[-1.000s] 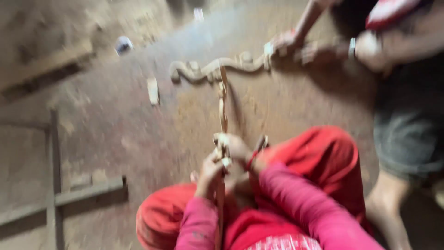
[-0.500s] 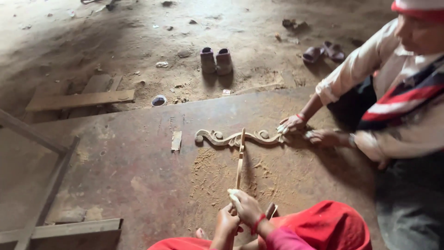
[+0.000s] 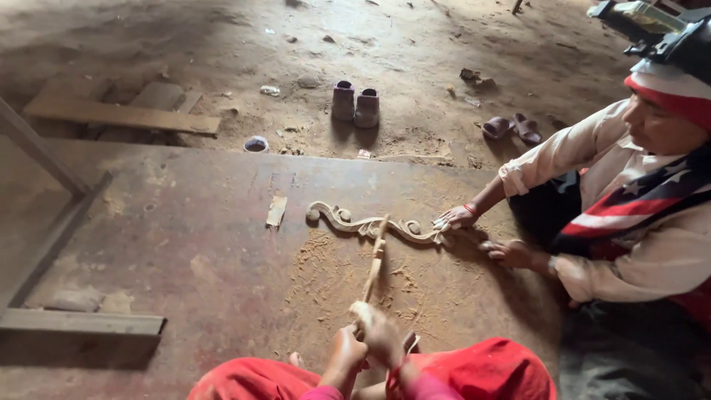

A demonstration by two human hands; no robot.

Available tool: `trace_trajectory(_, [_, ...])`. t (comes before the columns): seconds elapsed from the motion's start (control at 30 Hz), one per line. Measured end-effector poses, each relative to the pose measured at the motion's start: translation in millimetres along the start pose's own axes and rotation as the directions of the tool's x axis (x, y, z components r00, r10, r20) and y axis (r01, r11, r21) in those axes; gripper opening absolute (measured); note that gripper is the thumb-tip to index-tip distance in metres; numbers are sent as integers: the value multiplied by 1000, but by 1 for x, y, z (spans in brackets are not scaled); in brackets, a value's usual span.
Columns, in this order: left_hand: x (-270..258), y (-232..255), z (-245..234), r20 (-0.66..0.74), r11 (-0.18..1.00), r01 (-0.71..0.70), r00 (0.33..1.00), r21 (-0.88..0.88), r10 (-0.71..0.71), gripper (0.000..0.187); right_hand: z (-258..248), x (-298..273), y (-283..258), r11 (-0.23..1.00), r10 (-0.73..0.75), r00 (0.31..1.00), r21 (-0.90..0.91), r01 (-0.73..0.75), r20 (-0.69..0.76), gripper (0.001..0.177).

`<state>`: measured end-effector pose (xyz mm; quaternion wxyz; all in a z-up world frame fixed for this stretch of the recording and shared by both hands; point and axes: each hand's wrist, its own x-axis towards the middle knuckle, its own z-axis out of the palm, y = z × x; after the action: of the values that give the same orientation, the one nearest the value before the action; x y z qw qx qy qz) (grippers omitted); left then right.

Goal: The person sits on the floor and sands a long, ornate wooden carving using a sanding block. Another person nearby is also sanding a similar wooden piece. The camera wearer repeatedly rubs the sanding block along the curves of the wood.

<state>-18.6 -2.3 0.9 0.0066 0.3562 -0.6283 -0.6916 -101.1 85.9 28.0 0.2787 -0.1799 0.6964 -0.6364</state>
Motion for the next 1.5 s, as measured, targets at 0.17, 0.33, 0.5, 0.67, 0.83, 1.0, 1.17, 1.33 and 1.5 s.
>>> trace_trajectory(0.17, [-13, 22, -10, 55, 997, 63, 997, -48, -60, 48, -4, 24, 9, 979, 108, 983, 159, -131, 149, 42])
trace_trajectory(0.33, [-10, 21, -10, 32, 986, 8, 999, -168, -3, 57, -6, 6, -4, 824, 242, 967, 509, -250, 83, 38])
trace_trajectory(0.5, [-12, 16, -14, 91, 993, 27, 996, -115, -16, 37, -7, 0, -8, 690, 247, 895, 582, -431, 371, 39])
trace_trajectory(0.67, [-24, 22, -14, 48, 988, 34, 998, -147, -27, 49, -23, 24, 3, 968, 252, 953, -37, -249, 167, 36])
trace_trajectory(0.83, [-44, 49, -14, 45, 994, -58, 997, -98, 62, 47, -39, 31, -21, 932, 271, 914, -318, -171, 302, 38])
trace_trajectory(1.0, [-68, 93, -23, -81, 961, -254, 961, 105, 263, 46, -27, 32, -102, 966, 145, 947, -249, -73, 285, 40])
trace_trajectory(1.17, [-81, 117, -52, -167, 900, -435, 886, 22, 432, 61, 17, 21, -148, 992, -93, 962, 111, 67, 255, 41])
trace_trajectory(1.33, [-61, 120, -92, 1, 809, -274, 947, -519, 322, 32, 33, -8, -139, 866, -45, 975, 495, -70, 218, 41])
trace_trajectory(1.5, [-42, 137, -97, 337, 817, -202, 837, -540, 430, 23, 17, -5, -144, 970, -157, 923, 230, 77, 352, 33])
